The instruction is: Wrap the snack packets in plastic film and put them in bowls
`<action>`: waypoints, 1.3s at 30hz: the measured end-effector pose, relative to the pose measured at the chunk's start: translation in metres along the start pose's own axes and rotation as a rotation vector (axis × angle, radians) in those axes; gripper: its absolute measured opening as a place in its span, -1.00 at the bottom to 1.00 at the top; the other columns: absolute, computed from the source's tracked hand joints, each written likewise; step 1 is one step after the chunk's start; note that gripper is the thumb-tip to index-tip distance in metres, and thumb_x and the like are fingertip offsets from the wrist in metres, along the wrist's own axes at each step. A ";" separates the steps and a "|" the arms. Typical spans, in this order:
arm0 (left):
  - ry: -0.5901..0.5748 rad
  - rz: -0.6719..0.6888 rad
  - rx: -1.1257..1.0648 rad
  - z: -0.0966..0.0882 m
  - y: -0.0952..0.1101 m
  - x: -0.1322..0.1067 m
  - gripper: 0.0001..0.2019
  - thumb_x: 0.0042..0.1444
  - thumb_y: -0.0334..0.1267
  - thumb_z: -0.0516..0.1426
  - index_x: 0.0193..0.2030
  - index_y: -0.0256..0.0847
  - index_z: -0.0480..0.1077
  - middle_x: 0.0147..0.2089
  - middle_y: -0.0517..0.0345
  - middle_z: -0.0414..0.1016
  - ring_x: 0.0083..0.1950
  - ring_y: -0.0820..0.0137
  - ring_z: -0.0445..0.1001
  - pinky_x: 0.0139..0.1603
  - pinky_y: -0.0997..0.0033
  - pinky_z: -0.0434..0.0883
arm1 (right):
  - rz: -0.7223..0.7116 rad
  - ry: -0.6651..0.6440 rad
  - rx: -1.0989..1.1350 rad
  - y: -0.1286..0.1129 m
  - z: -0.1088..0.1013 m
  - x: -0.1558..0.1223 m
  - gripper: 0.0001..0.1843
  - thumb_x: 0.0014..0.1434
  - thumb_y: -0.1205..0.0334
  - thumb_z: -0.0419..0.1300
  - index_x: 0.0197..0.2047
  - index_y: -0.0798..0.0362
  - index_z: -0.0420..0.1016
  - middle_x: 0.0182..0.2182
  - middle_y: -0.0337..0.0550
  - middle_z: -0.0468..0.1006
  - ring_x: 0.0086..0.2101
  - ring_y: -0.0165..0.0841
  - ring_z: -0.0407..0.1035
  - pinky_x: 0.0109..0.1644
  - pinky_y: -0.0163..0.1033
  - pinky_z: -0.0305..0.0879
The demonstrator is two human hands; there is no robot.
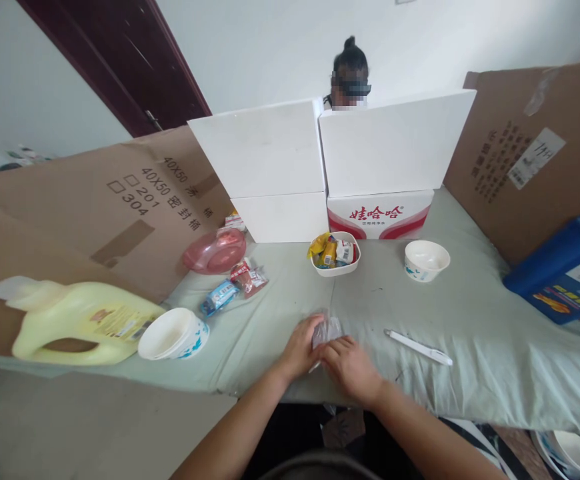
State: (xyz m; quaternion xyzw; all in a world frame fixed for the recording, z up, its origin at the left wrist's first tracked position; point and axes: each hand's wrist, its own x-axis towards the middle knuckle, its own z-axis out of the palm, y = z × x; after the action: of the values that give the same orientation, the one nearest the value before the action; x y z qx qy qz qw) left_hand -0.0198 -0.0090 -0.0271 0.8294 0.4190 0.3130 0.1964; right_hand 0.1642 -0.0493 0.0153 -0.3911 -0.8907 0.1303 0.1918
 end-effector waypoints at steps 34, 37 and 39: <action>0.246 -0.574 -0.891 -0.002 0.039 0.011 -0.56 0.03 0.10 0.23 -0.19 -0.27 0.39 -0.34 0.14 0.48 -0.33 0.38 0.44 -0.26 0.42 0.38 | 0.304 0.449 0.174 0.006 0.007 0.033 -0.76 0.31 0.20 -0.05 -0.07 0.06 0.37 -0.21 -0.02 0.48 -0.19 -0.30 0.43 -0.14 -0.22 0.35; 0.340 -0.581 -0.852 0.000 0.054 0.009 -0.60 0.04 0.09 0.23 -0.28 -0.26 0.40 -0.41 0.18 0.44 -0.38 0.43 0.40 -0.34 0.49 0.34 | 0.482 0.460 0.336 0.004 0.012 0.032 -0.71 0.27 0.06 0.00 -0.08 0.05 0.38 -0.32 -0.08 0.54 -0.33 -0.29 0.46 -0.30 -0.26 0.35; 0.392 -0.576 -0.782 0.002 0.059 0.006 -0.60 0.06 0.12 0.20 -0.29 -0.25 0.40 -0.44 0.21 0.40 -0.43 0.46 0.36 -0.41 0.52 0.33 | 0.542 0.416 0.381 0.008 0.015 0.030 -0.72 0.28 0.03 -0.03 -0.24 -0.01 0.41 -0.49 -0.20 0.52 -0.49 -0.35 0.42 -0.43 -0.32 0.28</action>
State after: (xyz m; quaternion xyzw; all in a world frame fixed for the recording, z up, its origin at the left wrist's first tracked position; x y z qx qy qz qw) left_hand 0.0174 -0.0380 0.0082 0.4710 0.5109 0.5285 0.4877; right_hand 0.1436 -0.0228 0.0063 -0.5877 -0.6570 0.2572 0.3961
